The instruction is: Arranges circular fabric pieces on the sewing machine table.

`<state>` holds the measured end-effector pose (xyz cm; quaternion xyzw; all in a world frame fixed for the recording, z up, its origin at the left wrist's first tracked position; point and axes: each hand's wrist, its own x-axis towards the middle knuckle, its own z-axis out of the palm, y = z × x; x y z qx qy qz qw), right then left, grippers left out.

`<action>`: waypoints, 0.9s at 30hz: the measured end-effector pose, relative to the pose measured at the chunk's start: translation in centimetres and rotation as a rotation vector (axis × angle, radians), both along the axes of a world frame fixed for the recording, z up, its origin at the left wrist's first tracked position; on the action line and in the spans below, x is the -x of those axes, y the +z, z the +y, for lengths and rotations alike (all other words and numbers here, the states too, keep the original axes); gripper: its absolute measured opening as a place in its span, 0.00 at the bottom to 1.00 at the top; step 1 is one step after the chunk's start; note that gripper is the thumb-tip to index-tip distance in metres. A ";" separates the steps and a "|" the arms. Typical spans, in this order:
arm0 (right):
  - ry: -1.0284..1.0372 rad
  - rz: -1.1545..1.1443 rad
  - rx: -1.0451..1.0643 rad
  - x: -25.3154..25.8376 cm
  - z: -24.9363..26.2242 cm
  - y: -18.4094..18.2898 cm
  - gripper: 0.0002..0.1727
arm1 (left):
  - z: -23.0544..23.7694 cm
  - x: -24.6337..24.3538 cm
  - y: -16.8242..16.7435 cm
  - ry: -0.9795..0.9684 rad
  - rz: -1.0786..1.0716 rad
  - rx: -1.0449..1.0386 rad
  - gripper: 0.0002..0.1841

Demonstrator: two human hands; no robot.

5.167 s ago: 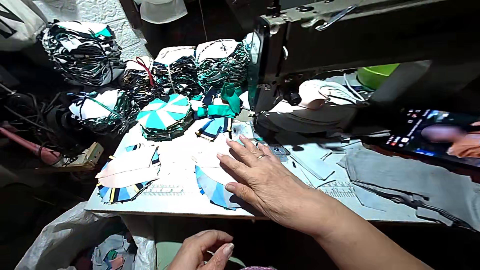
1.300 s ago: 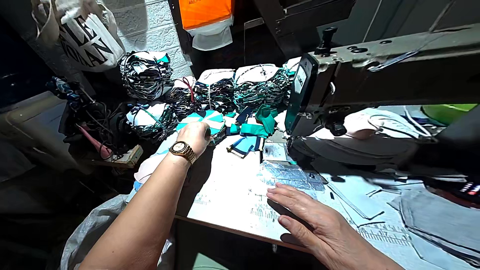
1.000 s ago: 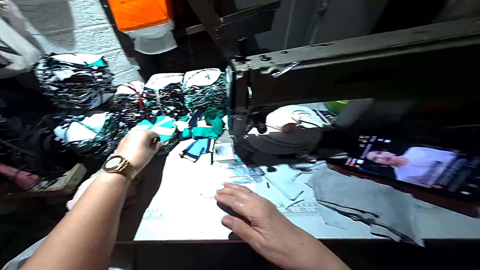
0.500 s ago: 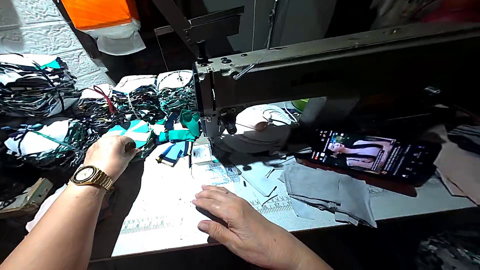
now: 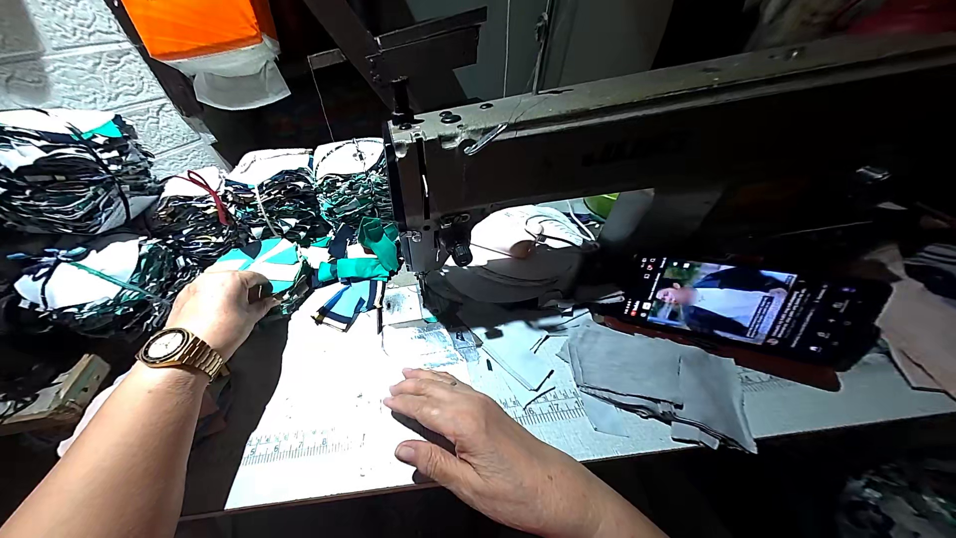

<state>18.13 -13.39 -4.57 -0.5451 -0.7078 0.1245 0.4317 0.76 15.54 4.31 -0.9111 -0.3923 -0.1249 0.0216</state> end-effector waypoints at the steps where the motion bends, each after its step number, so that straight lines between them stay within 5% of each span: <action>1: 0.000 -0.001 0.001 0.0 0.0 0.0 0.27 | 0.0 0.1 0.1 -0.004 -0.005 -0.001 0.09; 27: -0.044 -0.030 -0.048 0.0 0.3 -0.9 0.25 | 0.5 1.0 0.5 -0.074 -0.042 0.027 0.09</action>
